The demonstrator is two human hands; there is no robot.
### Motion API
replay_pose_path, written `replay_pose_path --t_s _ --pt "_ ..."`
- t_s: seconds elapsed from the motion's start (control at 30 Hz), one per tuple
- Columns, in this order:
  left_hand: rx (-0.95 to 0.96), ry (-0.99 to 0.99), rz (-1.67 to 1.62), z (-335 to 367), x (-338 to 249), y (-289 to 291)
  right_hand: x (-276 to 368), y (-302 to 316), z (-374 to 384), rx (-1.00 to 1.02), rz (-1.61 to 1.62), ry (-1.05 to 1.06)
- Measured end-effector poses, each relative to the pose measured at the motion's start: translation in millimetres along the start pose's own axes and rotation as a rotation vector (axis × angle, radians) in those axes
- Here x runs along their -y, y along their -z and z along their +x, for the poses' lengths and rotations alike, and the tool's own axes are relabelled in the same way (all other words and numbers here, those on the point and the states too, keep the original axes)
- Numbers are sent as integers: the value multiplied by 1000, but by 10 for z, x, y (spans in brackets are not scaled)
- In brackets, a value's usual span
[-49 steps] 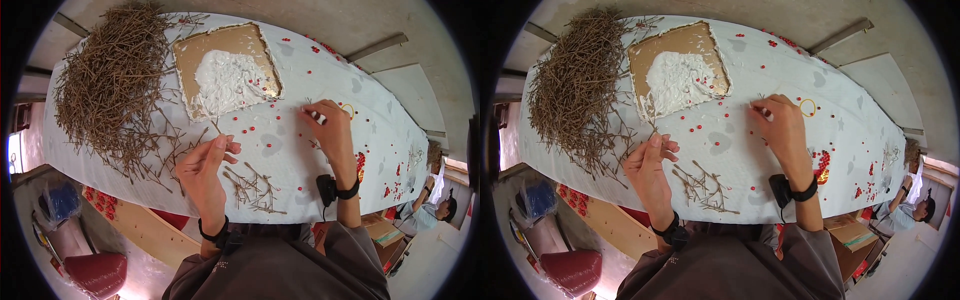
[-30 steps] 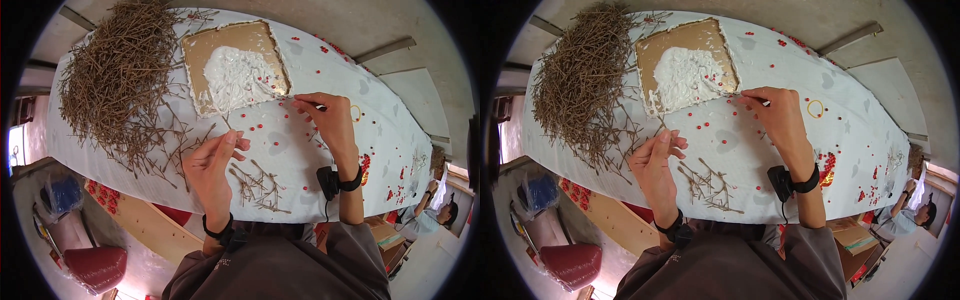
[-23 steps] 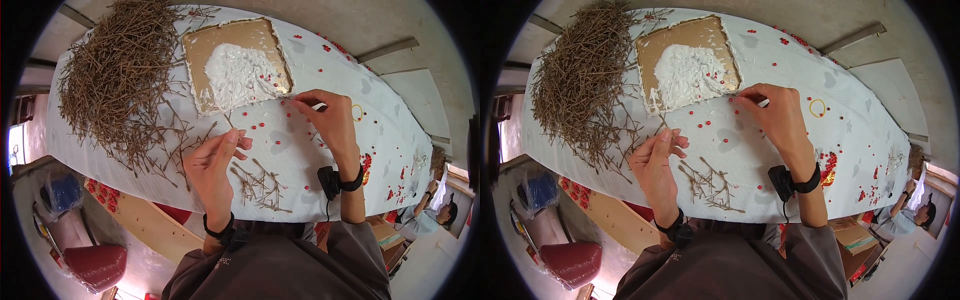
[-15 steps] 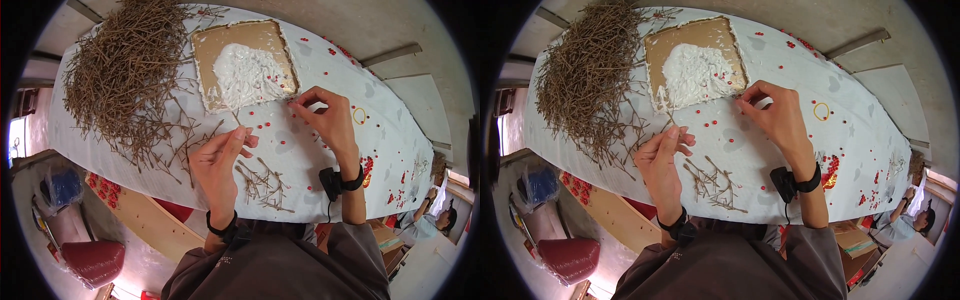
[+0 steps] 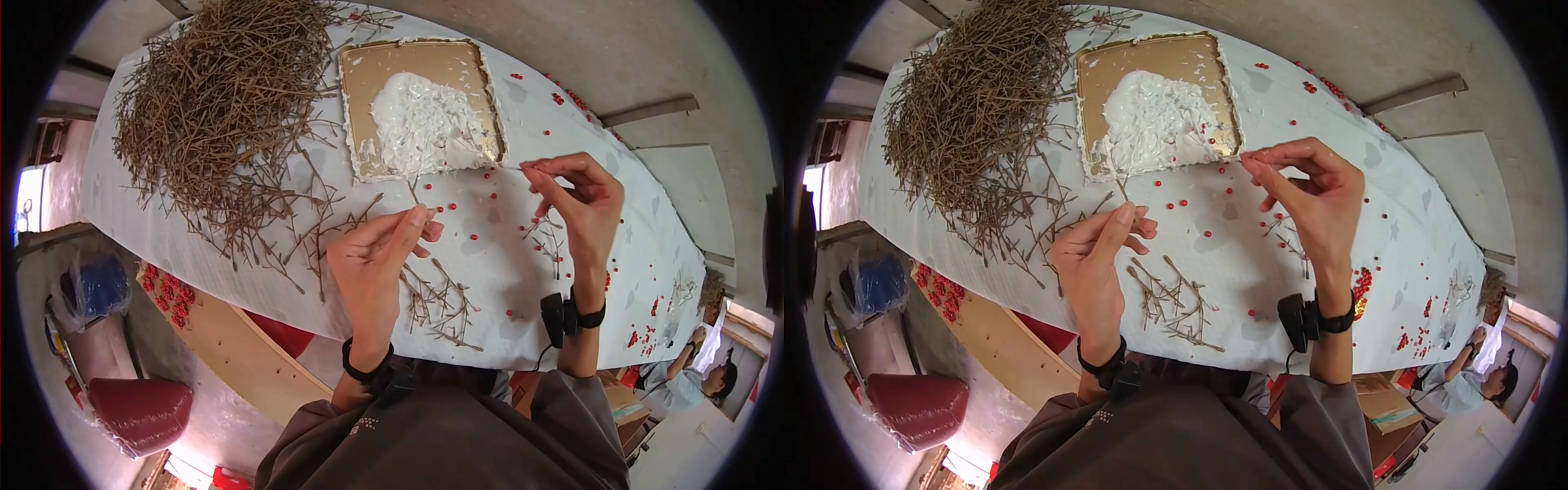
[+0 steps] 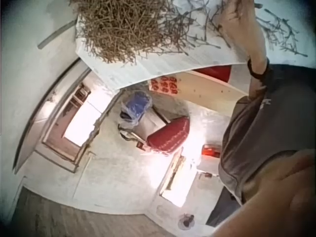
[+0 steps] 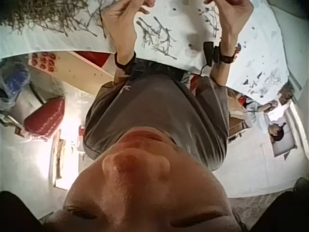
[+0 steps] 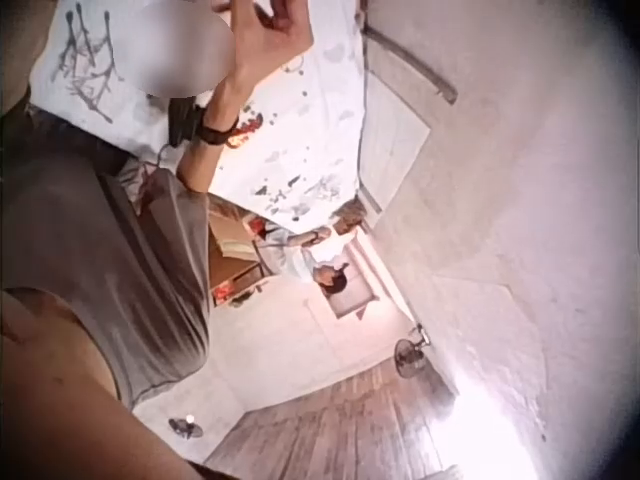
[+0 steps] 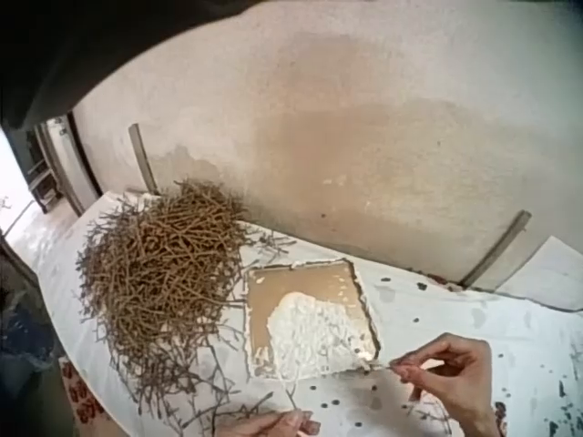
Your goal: The person dips a branch into white paste, presses red berries onto it by hand, and then dips it into a box of red berries. After shaking off the excess, they place the finished branch onto a cardboard sheet.
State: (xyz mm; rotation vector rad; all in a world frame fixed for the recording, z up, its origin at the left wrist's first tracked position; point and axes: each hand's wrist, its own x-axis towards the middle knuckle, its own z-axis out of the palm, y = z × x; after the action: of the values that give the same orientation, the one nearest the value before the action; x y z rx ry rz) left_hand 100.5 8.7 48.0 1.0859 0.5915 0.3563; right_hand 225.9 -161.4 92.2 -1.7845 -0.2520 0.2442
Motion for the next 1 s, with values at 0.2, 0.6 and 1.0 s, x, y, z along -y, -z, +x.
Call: replay_pose_path --t_s 0.2,0.6,1.0 --pt "56 -18 -27 -5 -14 19 247 -10 -284 65 100 156" --pt "194 100 -209 13 -4 90 132 -81 -291 176 52 266" --pt "173 93 -203 11 -11 85 251 -64 -364 232 128 115"
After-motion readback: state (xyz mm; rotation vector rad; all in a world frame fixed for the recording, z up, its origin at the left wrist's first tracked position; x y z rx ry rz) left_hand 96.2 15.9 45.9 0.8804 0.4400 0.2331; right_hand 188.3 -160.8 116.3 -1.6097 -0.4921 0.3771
